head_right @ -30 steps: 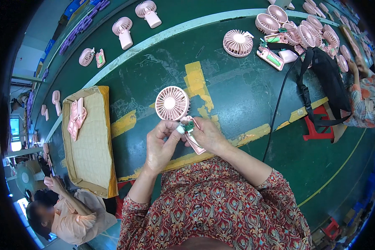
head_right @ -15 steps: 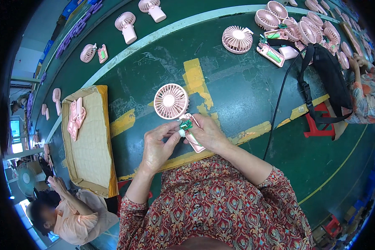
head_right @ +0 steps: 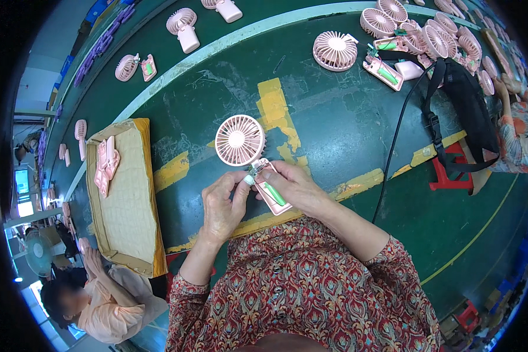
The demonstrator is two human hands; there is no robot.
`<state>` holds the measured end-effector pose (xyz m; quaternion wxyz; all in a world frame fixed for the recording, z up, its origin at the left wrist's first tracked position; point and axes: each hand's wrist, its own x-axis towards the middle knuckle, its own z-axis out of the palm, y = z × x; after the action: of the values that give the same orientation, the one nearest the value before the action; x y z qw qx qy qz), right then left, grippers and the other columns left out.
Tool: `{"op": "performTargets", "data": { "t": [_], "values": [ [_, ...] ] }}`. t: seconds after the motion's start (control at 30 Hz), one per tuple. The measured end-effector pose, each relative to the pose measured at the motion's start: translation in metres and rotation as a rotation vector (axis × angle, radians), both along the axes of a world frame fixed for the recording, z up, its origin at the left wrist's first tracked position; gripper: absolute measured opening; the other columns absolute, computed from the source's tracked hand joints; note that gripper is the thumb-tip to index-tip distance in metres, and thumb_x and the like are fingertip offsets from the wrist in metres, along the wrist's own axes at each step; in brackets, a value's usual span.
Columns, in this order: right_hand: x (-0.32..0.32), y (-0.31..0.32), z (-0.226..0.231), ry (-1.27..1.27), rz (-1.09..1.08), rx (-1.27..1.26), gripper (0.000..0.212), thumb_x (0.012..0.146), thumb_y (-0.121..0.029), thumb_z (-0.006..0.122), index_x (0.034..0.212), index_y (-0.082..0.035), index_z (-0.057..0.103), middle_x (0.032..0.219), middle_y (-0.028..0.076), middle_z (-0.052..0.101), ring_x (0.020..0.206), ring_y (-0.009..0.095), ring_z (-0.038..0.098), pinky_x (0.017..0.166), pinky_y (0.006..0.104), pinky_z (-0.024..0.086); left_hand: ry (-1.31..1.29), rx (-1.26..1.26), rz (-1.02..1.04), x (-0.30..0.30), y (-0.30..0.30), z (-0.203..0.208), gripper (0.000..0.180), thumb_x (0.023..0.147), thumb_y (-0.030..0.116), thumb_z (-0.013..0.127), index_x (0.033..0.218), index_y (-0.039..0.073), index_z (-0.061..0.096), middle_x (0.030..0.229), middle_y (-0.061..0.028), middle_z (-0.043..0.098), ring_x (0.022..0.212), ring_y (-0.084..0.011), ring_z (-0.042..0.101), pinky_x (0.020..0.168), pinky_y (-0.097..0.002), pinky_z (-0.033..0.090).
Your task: Assembling mini portable fans on a production line by attaching the back cover.
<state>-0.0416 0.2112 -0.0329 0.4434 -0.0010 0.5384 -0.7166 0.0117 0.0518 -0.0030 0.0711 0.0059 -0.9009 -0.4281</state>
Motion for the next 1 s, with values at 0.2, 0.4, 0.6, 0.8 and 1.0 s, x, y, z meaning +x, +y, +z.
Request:
{"op": "performTargets", "data": {
  "t": [0.2, 0.4, 0.6, 0.8, 1.0],
  "values": [
    [0.0, 0.0, 0.005, -0.129, -0.071, -0.076, 0.033, 0.097, -0.024, 0.04, 0.116, 0.002, 0.048, 0.099, 0.01, 0.06, 0.082, 0.017, 0.064, 0.07, 0.0256, 0.053, 0.008, -0.064, -0.023, 0.004, -0.001, -0.002, 0.008, 0.082, -0.001, 0.057, 0.09, -0.001, 0.057, 0.074, -0.015, 0.062, 0.065, -0.0271, 0.064, 0.056, -0.0335, 0.048],
    [-0.002, 0.002, -0.003, -0.133, -0.085, -0.121, 0.039, 0.098, -0.03, 0.036, 0.114, 0.003, 0.049, 0.097, 0.011, 0.061, 0.081, 0.017, 0.063, 0.071, 0.0252, 0.052, -0.027, -0.092, -0.027, 0.005, -0.003, -0.004, 0.01, 0.083, 0.0, 0.055, 0.092, 0.001, 0.056, 0.072, -0.015, 0.061, 0.063, -0.0287, 0.063, 0.054, -0.0355, 0.048],
    [-0.001, 0.0, 0.0, -0.063, -0.086, -0.096, 0.042, 0.097, -0.035, 0.038, 0.114, 0.002, 0.051, 0.095, 0.01, 0.061, 0.081, 0.015, 0.063, 0.071, 0.025, 0.052, -0.027, -0.112, -0.025, 0.003, -0.002, -0.004, 0.009, 0.083, 0.001, 0.056, 0.091, 0.001, 0.056, 0.07, -0.0158, 0.059, 0.058, -0.031, 0.059, 0.053, -0.0373, 0.046],
    [0.001, -0.001, -0.005, -0.083, -0.102, -0.018, 0.038, 0.097, -0.031, 0.04, 0.116, 0.001, 0.052, 0.094, 0.007, 0.062, 0.08, 0.009, 0.06, 0.069, 0.0225, 0.049, -0.029, -0.14, -0.05, 0.002, -0.002, -0.005, 0.009, 0.081, 0.002, 0.057, 0.09, 0.002, 0.056, 0.074, -0.0156, 0.059, 0.063, -0.0323, 0.06, 0.054, -0.0387, 0.046],
    [0.003, -0.001, -0.009, 0.177, -0.026, 0.121, 0.037, 0.097, -0.029, 0.038, 0.111, 0.001, 0.056, 0.087, 0.005, 0.062, 0.075, 0.009, 0.055, 0.066, 0.0245, 0.046, -0.014, -0.213, -0.052, 0.003, 0.001, -0.002, 0.01, 0.08, 0.002, 0.057, 0.089, 0.002, 0.055, 0.074, -0.0151, 0.059, 0.066, -0.0333, 0.061, 0.056, -0.0408, 0.048]
  ]
}}
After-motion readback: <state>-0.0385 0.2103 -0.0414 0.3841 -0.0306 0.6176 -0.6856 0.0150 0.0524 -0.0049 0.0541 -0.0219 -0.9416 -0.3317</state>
